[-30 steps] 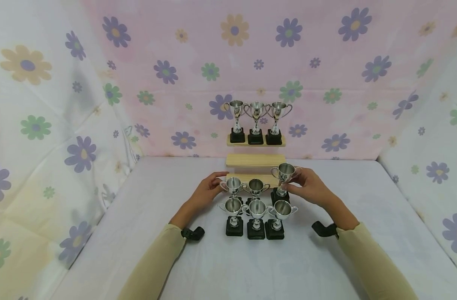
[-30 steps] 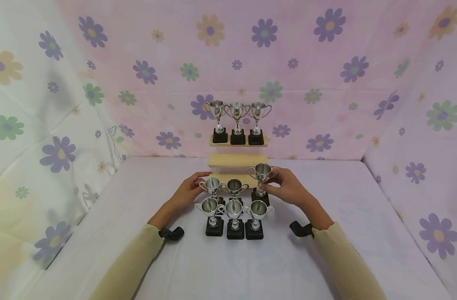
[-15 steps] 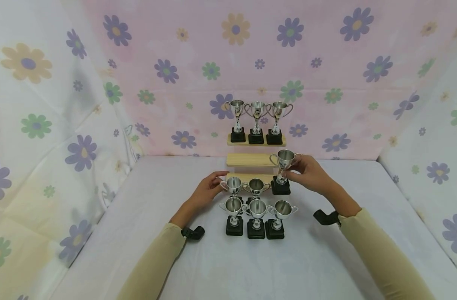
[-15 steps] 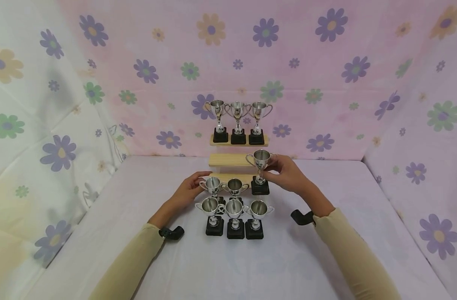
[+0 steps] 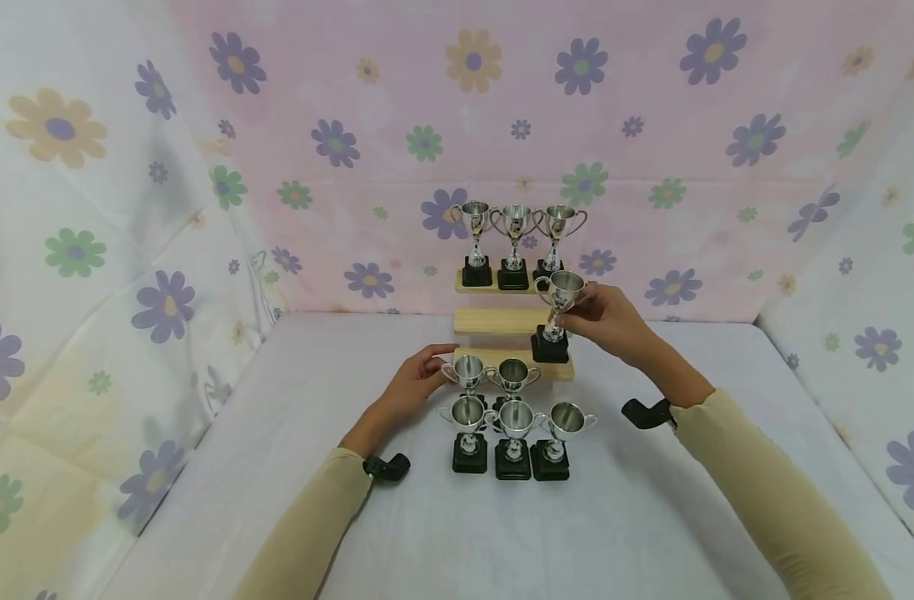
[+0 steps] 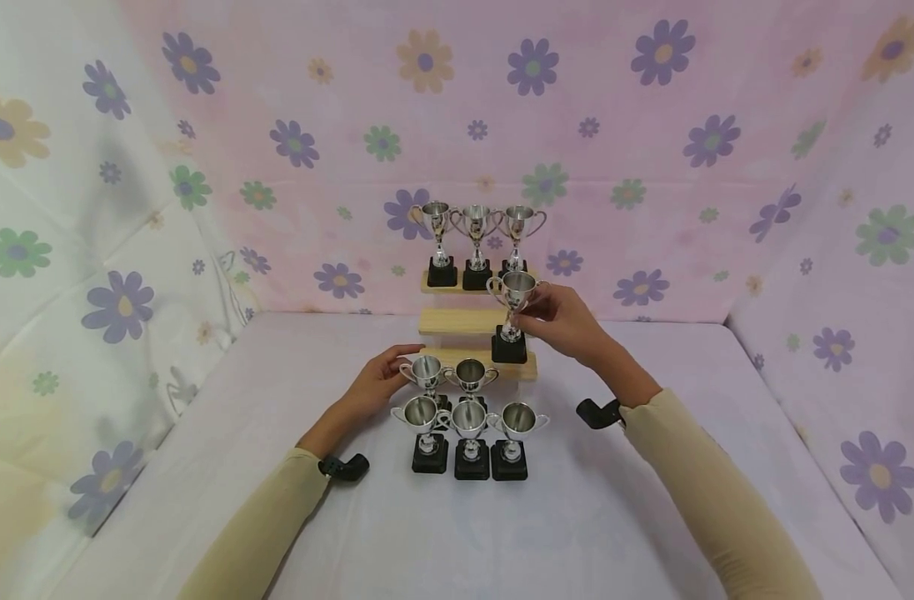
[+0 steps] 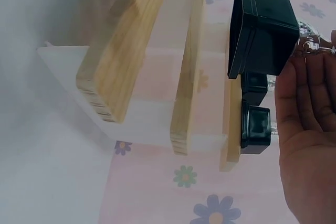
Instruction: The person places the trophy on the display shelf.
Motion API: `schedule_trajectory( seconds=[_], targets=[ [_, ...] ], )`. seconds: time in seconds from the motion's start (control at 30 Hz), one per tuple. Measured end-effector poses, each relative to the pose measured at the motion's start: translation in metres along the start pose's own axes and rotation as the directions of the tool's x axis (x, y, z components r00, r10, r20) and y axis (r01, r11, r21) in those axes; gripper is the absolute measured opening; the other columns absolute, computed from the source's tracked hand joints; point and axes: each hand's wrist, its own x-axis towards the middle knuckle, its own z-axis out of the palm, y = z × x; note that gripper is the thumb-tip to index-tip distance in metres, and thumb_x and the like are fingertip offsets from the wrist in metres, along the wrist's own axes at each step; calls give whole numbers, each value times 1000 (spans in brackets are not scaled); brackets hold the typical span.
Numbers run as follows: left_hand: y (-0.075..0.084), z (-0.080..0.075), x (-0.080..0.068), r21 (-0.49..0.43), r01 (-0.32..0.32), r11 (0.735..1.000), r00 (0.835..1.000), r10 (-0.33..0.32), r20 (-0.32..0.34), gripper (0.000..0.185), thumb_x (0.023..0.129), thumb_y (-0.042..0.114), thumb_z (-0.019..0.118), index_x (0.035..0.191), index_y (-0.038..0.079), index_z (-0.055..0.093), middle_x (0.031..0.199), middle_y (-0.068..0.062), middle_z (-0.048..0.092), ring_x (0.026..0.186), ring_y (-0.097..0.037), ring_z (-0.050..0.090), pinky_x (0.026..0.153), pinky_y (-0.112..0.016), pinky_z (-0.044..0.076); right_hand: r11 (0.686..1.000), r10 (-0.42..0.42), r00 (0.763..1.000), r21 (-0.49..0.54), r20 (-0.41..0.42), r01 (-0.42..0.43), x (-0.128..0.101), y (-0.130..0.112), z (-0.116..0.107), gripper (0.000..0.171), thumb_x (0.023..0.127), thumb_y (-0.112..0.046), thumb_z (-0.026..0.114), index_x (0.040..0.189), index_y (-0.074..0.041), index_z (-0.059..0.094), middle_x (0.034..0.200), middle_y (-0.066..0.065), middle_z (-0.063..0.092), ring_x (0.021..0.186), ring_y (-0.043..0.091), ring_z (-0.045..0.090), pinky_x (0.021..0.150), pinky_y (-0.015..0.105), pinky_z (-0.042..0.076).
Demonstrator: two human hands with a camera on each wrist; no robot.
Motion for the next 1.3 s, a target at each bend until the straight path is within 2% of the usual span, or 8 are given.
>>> schedule_trajectory(
  seconds=[0.23,0.5,0.7,0.97,1.3],
  targets=[
    [-1,0,1,6,-1,1000,1000,1,7,47,108,14,65,154,11,54,104,-10,77,96,-18,70,89,-28,45,995,63,998,-74,-5,-63,13,-4,2,20,102,-7,71,116,6,67,116,21,73,105,7,73,89,24,57],
    [0,-1,2,7,-3,1000,1000,3,12,47,108,12,64,154,10,53,105,-9,77,98,-17,71,93,-30,46,992,54,998,-114,23,-51,27,-7,8,20,103,-11,71,116,4,69,117,17,75,114,26,73,93,25,56],
    [2,-1,1,12,0,1000,1000,0,8,47,108,13,64,154,11,53,105,-9,77,98,-17,71,92,-30,46,987,60,998,-152,28,-55,38,-10,15,18,103,-14,72,114,0,71,118,16,75,114,30,73,91,33,56],
    [0,-1,2,14,6,1000,1000,-6,9,46,108,14,64,154,14,53,105,-7,78,99,-18,71,93,-31,46,992,72,997,-106,1,-72,49,-13,24,17,102,-12,73,111,3,72,116,18,75,111,29,74,89,30,57],
    [-1,0,1,-2,-4,1000,1000,4,5,47,108,12,64,154,11,54,106,-11,77,97,-16,71,89,-28,48,989,82,997,-123,-8,-82,61,-12,34,20,103,-13,72,114,3,68,118,21,74,112,34,72,93,38,57]
  ],
)
